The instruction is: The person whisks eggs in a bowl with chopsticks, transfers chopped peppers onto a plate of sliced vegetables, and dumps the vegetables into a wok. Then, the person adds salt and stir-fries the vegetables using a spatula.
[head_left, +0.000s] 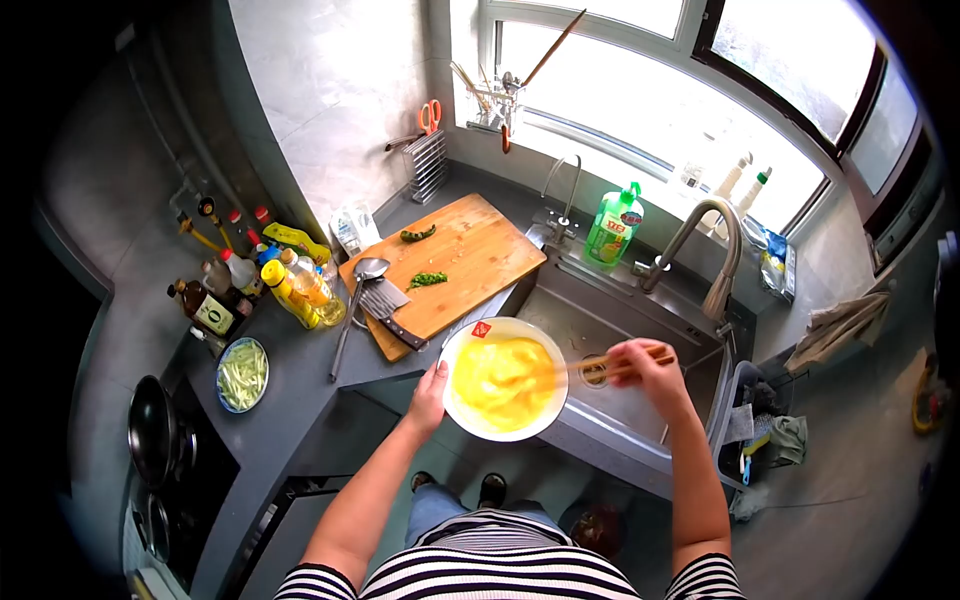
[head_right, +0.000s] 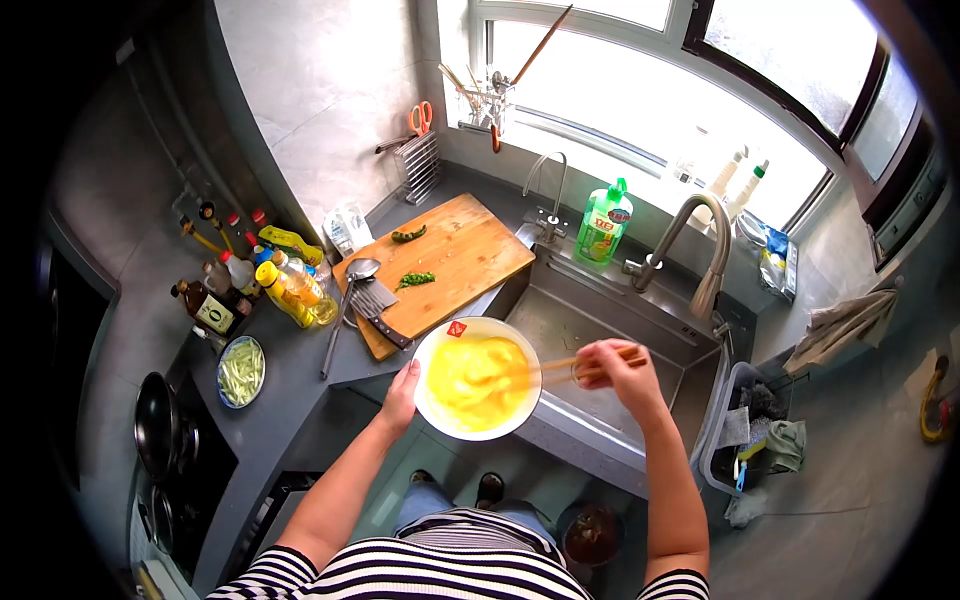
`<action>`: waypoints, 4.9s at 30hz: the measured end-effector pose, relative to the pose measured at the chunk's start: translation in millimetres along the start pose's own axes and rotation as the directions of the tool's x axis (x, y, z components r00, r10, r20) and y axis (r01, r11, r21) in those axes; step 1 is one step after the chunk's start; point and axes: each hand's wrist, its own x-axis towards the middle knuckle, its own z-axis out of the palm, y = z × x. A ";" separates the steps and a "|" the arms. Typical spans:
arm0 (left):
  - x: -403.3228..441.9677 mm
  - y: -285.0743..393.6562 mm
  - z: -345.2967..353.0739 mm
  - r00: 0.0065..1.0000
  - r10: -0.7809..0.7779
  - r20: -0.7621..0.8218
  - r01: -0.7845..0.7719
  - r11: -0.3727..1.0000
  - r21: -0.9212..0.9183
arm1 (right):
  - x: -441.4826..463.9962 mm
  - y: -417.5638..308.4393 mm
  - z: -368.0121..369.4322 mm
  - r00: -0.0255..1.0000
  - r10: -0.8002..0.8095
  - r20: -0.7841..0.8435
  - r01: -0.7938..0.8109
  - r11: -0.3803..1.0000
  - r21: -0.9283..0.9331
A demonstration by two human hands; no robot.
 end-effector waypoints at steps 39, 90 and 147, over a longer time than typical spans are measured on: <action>6.3 -1.8 -14.9 1.000 0.010 0.008 -0.009 0.997 -0.082 | 6.6 31.5 12.2 0.993 -0.101 -0.067 0.107 0.990 0.093; 9.0 -9.7 -21.8 1.000 -0.014 0.004 0.014 0.996 -0.084 | 16.9 35.1 69.1 0.995 -0.100 0.010 0.098 0.988 0.121; 3.0 -4.9 -26.9 0.999 0.008 -0.033 -0.006 0.999 0.040 | 1.3 65.9 33.3 0.999 0.017 0.042 -0.034 0.907 0.419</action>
